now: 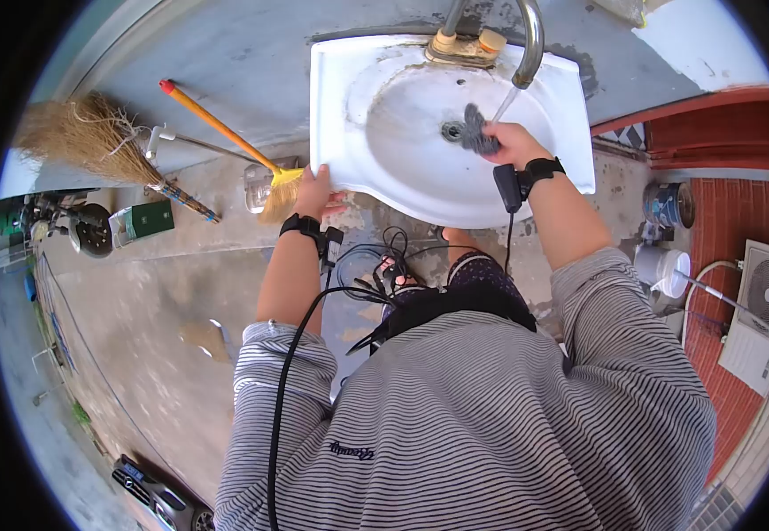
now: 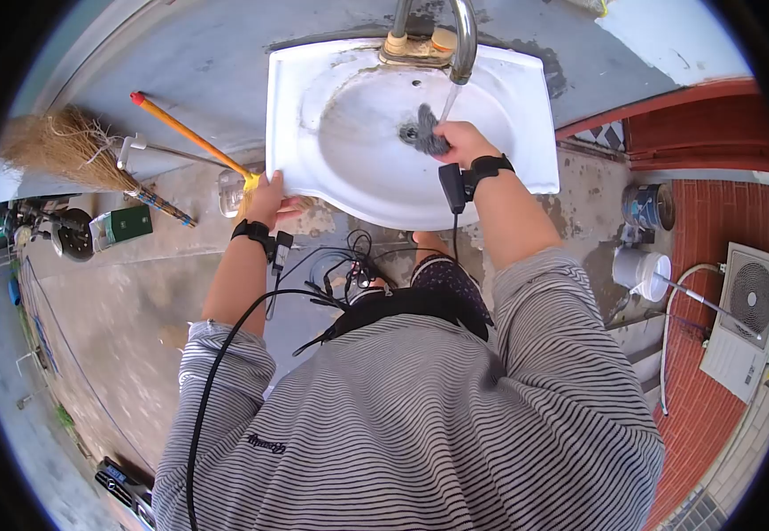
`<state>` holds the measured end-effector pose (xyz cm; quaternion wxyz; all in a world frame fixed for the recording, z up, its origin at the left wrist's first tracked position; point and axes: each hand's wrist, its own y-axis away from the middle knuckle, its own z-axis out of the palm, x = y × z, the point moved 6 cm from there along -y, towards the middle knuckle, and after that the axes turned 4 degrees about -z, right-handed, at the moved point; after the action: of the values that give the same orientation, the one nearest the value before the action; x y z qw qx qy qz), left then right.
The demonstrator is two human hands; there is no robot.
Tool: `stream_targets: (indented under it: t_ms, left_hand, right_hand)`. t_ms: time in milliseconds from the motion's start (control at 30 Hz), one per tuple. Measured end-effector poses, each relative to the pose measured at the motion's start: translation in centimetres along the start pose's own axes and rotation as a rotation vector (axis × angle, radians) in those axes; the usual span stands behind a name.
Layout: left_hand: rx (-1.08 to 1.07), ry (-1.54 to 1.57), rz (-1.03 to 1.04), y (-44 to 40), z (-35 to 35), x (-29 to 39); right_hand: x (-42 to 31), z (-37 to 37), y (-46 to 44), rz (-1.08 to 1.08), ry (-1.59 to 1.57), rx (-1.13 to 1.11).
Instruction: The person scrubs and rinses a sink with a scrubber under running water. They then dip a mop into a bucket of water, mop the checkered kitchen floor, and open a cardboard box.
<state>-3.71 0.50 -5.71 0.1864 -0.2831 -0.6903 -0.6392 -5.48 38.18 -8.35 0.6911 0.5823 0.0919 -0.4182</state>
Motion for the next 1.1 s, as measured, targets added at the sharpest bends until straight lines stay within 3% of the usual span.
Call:
stream_targets:
  t_ms: [33, 133, 300, 367, 433, 467, 533, 600, 633, 700, 767, 867, 900, 933, 967, 1033, 1100]
  left_hand:
    - [0.002, -0.006, -0.003, 0.1, 0.0, 0.0]
    - [0.009, -0.019, -0.017, 0.0, 0.0, -0.1]
    - [0.003, -0.022, 0.003, 0.3, 0.0, 0.2]
    - [-0.002, -0.009, -0.004, 0.4, 0.1, 0.1]
    - [-0.012, 0.003, -0.006, 0.6, 0.2, 0.2]
    - [-0.013, -0.005, -0.003, 0.4, 0.2, 0.2]
    - [-0.018, -0.012, -0.006, 0.0, 0.1, 0.0]
    - [-0.012, -0.008, 0.0, 0.4, 0.2, 0.1]
    - [-0.003, 0.003, 0.004, 0.5, 0.3, 0.1]
    - [-0.011, -0.015, -0.007, 0.4, 0.4, 0.2]
    - [-0.007, -0.008, -0.011, 0.5, 0.3, 0.1]
    - [-0.007, 0.003, -0.01, 0.8, 0.3, 0.3]
    - [-0.004, 0.004, -0.019, 0.8, 0.3, 0.2]
    - [-0.019, 0.014, -0.011, 0.8, 0.3, 0.2]
    - [-0.021, 0.019, -0.005, 0.6, 0.2, 0.1]
    - [0.011, -0.001, -0.02, 0.1, -0.1, -0.2]
    - [0.009, 0.013, -0.01, 0.6, 0.2, 0.1]
  right_hand:
    - [0.1, 0.3, 0.4, 0.004, -0.006, -0.001]
    - [-1.5, 3.3, 4.2, -0.003, -0.46, -0.011]
    - [-2.5, 3.8, 6.6, -0.079, -0.413, -0.087]
    - [-1.3, 5.5, 6.6, -0.161, -0.178, -0.09]
    - [0.9, 8.8, 6.3, -0.315, 0.292, -0.18]
    - [2.8, 9.8, 4.3, -0.434, 0.576, -0.108]
    - [4.7, 15.3, 6.1, -0.796, 1.059, -0.23]
    - [7.9, 17.4, 8.1, -1.099, 1.404, -0.015]
    - [8.4, 17.7, 8.7, -0.952, 1.585, 0.013]
    - [8.2, 15.9, 9.7, -0.901, 1.535, 0.021]
    - [7.9, 11.0, 9.5, -0.439, 1.737, -0.078]
    - [4.1, 1.3, 10.7, -0.374, 2.039, 0.013]
    - [2.3, -1.1, 10.9, -0.442, 2.096, 0.019]
    - [0.8, -4.0, 9.2, -0.289, 2.134, 0.031]
    - [-0.9, -4.5, 9.7, -0.509, 2.229, -0.003]
    - [-4.0, -5.1, 7.5, -0.445, 2.429, 0.057]
    - [-6.3, -4.0, 5.4, -0.656, 2.677, 0.105]
